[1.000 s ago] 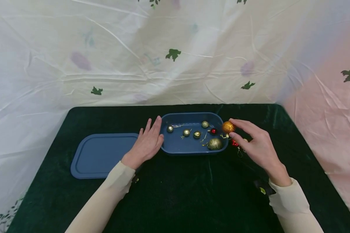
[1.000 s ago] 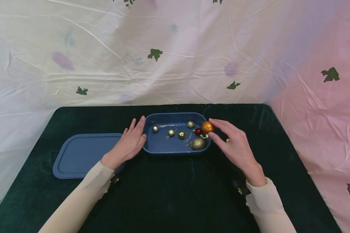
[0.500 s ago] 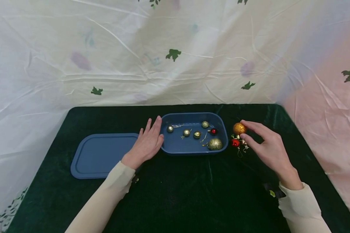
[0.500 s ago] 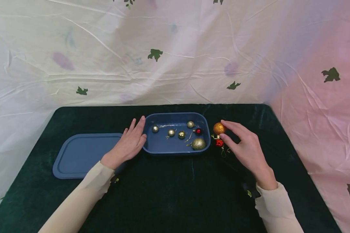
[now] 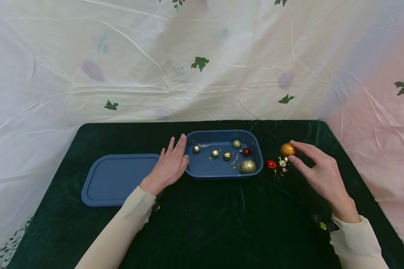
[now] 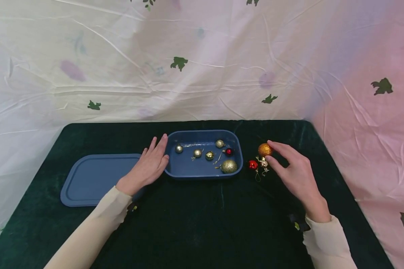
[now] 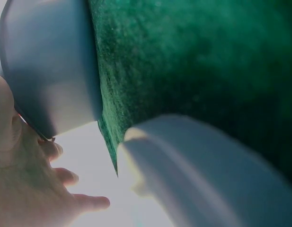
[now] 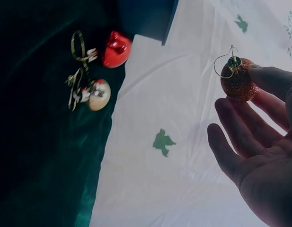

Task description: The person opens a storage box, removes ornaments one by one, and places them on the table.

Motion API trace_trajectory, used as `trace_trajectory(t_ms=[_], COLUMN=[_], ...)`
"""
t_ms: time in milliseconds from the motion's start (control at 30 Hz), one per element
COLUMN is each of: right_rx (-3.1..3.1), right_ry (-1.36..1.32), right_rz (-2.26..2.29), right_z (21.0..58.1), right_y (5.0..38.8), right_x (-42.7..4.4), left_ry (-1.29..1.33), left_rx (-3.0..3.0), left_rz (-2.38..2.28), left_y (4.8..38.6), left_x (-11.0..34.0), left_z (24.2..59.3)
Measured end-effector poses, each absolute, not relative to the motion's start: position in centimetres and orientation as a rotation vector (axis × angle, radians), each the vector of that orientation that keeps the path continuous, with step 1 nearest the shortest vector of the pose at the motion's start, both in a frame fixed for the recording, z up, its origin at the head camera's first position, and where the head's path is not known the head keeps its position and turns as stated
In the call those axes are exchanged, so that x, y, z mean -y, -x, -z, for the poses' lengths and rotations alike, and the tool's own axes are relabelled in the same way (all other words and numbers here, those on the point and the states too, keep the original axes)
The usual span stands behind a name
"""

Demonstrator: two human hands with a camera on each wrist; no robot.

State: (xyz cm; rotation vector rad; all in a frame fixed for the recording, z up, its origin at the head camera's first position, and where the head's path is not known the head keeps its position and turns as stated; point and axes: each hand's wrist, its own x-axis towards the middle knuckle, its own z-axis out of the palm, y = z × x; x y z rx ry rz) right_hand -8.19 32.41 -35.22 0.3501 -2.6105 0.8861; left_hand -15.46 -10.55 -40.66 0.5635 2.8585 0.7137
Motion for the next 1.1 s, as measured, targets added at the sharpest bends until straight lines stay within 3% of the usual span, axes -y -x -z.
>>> trace_trajectory(t_ms=[567, 1100], right_rx=[2.706, 2.873], right_ry=[-0.269, -0.379], right_rz=[-0.813, -0.767], right_z=[37.0, 39.4], right_y=[8.4, 10.2], right_x=[-35.9, -38.5], left_ry=[-0.562, -0.559], left_rx=[-2.849, -2.843], left_rz=[-0.715, -0.709], left_y=[15.5, 15.6], left_x=[10.5, 10.5], left_z=[40.7, 40.7])
